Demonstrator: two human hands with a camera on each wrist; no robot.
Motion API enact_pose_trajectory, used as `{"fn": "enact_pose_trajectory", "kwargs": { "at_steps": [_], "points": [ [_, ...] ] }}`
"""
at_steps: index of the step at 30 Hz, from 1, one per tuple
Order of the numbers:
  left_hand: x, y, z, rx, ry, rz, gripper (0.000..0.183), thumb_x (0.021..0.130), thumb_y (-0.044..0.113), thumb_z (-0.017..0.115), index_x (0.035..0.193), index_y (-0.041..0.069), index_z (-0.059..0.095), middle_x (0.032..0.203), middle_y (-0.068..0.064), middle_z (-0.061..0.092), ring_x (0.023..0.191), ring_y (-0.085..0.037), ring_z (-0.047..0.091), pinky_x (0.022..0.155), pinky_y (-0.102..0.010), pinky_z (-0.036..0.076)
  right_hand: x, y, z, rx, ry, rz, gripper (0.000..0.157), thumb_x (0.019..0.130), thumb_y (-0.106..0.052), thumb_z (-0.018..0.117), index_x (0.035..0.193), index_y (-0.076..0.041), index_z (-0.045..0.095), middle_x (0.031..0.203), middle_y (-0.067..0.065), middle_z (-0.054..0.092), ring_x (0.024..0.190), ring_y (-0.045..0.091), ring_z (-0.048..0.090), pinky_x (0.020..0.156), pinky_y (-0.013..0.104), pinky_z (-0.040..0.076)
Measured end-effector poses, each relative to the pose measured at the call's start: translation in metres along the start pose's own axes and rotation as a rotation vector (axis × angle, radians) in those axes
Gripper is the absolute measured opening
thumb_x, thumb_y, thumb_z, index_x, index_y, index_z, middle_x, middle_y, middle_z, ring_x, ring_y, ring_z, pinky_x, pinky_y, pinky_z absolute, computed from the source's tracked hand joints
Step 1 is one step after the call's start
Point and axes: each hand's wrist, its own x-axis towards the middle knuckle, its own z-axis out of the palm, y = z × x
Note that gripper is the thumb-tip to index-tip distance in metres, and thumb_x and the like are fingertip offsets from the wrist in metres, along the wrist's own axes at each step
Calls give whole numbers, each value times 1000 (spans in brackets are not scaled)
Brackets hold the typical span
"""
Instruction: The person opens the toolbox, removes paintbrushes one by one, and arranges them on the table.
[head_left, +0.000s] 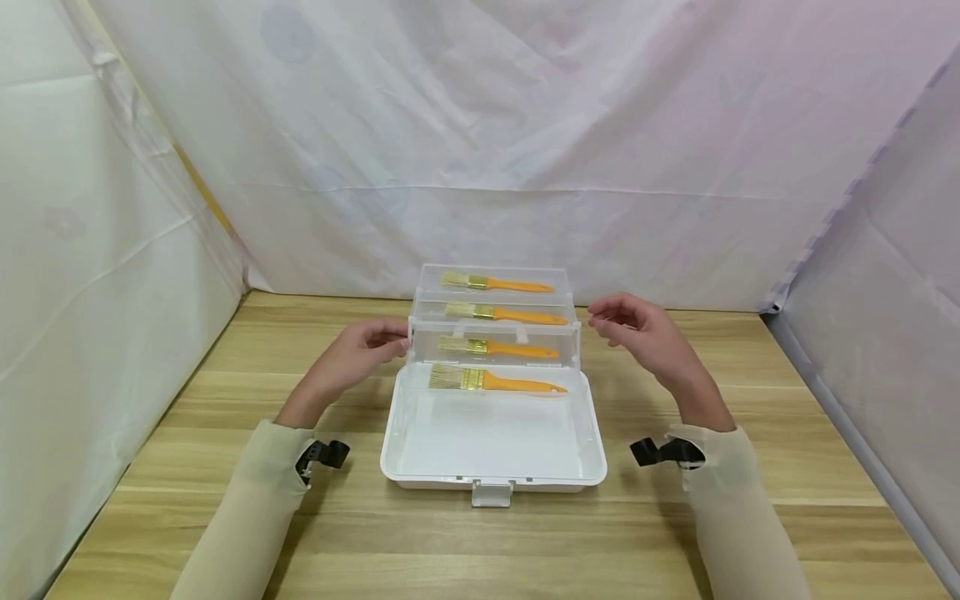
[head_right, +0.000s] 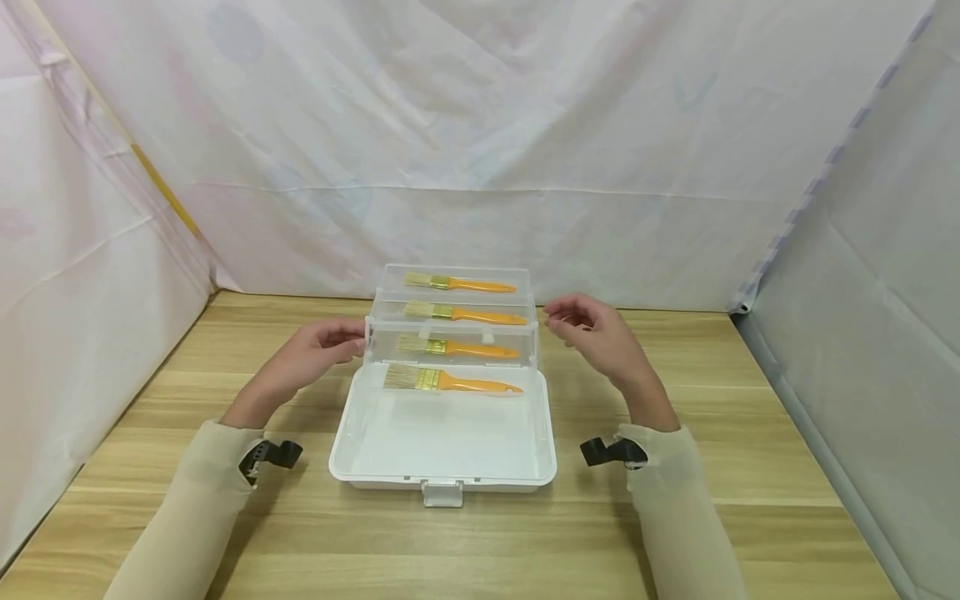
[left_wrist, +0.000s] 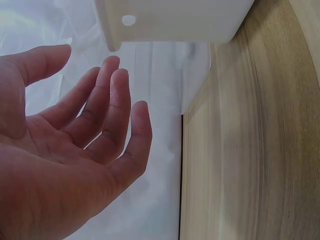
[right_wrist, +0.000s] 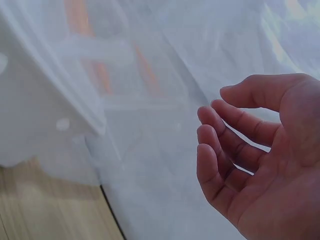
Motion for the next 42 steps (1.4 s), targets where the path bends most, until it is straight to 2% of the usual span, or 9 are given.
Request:
{"fn": "enact_pose_trajectory", "kwargs": {
  "at_steps": [7,13,18,23,29,33,39,42],
  "points": [
    [-1,1,1,18,1,-2,37,110,22,72,137,-3,70,128,-15,75,121,-31,68,104,-47,54,-3,-24,14,-46,-27,-68,22,110,-9,69,128,3,71,118,15,73,96,22,67,79,25,56],
    [-1,2,1,18,3,-8,36,109,21,73,135,-3,70,126,-14,75,121,-31,68,103,-46,54,-7,-37,28,-88,-91,-106,18,109,-9,70,126,-3,73,115,9,75,103,21,69,83,26,56],
    [0,2,1,29,8,-8,37,109,23,73,136,-3,70,128,-14,75,123,-31,68,105,-48,54,-6,-43,40,-135,-157,-116,17,108,-11,72,124,-8,75,117,11,75,104,22,69,83,32,58],
    [0,2,1,28,9,-10,38,109,23,73,136,-4,70,128,-15,75,122,-30,68,105,-48,54,-5,-44,49,-149,-220,-139,17,109,-13,72,124,-6,75,118,11,76,105,21,70,84,33,59],
    [-1,4,2,28,9,-23,36,109,21,72,135,-4,70,127,-14,75,121,-30,69,104,-48,54,2,-47,57,-184,-309,-142,20,109,-14,71,126,-5,75,122,6,76,110,21,71,91,39,60],
    [0,5,2,32,11,-31,35,110,20,72,135,-5,70,126,-14,75,120,-30,69,104,-48,54,9,-49,63,-214,-393,-138,22,110,-11,68,129,-4,74,126,9,75,114,22,71,97,44,60],
    [-1,5,2,33,12,-40,35,110,19,72,135,-4,70,126,-14,75,121,-31,68,104,-49,54,19,-55,75,-260,-486,-178,20,108,-5,67,127,-1,74,120,13,76,108,21,72,96,43,60],
    [-1,6,2,31,13,-44,34,109,19,72,135,-4,70,127,-14,75,121,-32,68,105,-50,54,23,-57,81,-286,-518,-190,21,108,-4,67,127,0,74,117,10,78,107,20,73,94,41,61]
  ]
}}
